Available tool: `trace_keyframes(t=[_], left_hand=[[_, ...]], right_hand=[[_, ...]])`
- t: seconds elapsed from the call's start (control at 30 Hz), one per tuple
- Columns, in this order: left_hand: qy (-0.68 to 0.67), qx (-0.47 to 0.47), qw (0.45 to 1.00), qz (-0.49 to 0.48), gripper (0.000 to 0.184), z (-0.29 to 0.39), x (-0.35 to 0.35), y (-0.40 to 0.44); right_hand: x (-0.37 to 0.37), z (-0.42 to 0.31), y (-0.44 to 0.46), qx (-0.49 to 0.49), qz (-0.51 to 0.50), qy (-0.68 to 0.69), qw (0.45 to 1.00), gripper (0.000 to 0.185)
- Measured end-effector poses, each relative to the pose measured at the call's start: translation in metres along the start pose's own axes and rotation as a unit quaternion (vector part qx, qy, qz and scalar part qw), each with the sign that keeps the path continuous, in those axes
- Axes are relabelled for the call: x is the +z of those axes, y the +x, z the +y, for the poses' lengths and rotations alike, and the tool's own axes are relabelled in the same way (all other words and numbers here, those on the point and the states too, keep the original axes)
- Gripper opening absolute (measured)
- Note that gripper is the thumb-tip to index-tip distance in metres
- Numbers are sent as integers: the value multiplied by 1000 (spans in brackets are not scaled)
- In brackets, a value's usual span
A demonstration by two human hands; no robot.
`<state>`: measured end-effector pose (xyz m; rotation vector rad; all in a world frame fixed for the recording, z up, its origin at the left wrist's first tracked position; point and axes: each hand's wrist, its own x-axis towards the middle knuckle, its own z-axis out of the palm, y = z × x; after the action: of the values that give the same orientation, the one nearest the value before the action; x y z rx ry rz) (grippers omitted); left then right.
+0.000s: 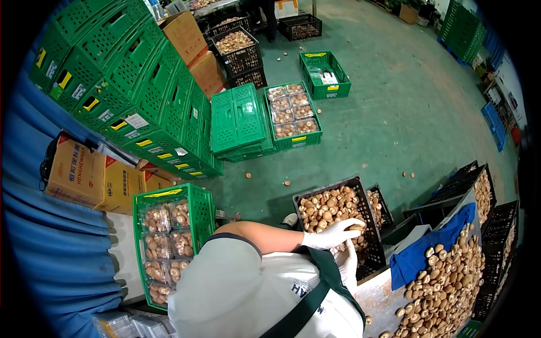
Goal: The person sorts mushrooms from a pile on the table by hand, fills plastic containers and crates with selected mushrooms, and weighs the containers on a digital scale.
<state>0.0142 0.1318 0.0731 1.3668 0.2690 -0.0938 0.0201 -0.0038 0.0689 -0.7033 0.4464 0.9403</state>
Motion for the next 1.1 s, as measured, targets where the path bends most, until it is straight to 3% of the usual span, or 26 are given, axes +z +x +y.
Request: trace_keyframes(t=[0.07, 0.27, 0.47, 0.57, 0.67, 0.8, 0.87, 0.93, 1.1], left_hand=[[18, 23, 1000, 8, 37, -8, 1, 3], [-22, -41, 999, -26, 37, 1, -2, 1], [-6, 14, 1000, -1, 37, -17, 2, 6], [-18, -32, 999, -28, 36, -7, 0, 3], [1, 23, 1000, 2, 37, -12, 3, 3], [4, -2, 1000, -5, 36, 2, 1, -1], [-37, -36, 999, -14, 35, 9, -1, -3], [-164, -79, 983, -5, 32, 16, 0, -5], [-239, -63, 969, 22, 29, -24, -6, 13]], right_hand=[[0, 0, 0, 3, 0, 4, 1000, 28], [18, -1, -10, -28, 26, -33, 999, 29], [1, 1, -2, -21, 1, -22, 1000, 29], [-5, 2, 0, -23, -2, -21, 1000, 29], [-3, 2, -1, -25, -7, -18, 1000, 28], [-7, 2, 0, -19, -7, -13, 1000, 26], [-19, 3, 5, -10, -37, -7, 999, 25], [-6, 1, -1, -28, -24, -15, 999, 22], [-2, 1, 2, -26, -34, -10, 999, 24]])
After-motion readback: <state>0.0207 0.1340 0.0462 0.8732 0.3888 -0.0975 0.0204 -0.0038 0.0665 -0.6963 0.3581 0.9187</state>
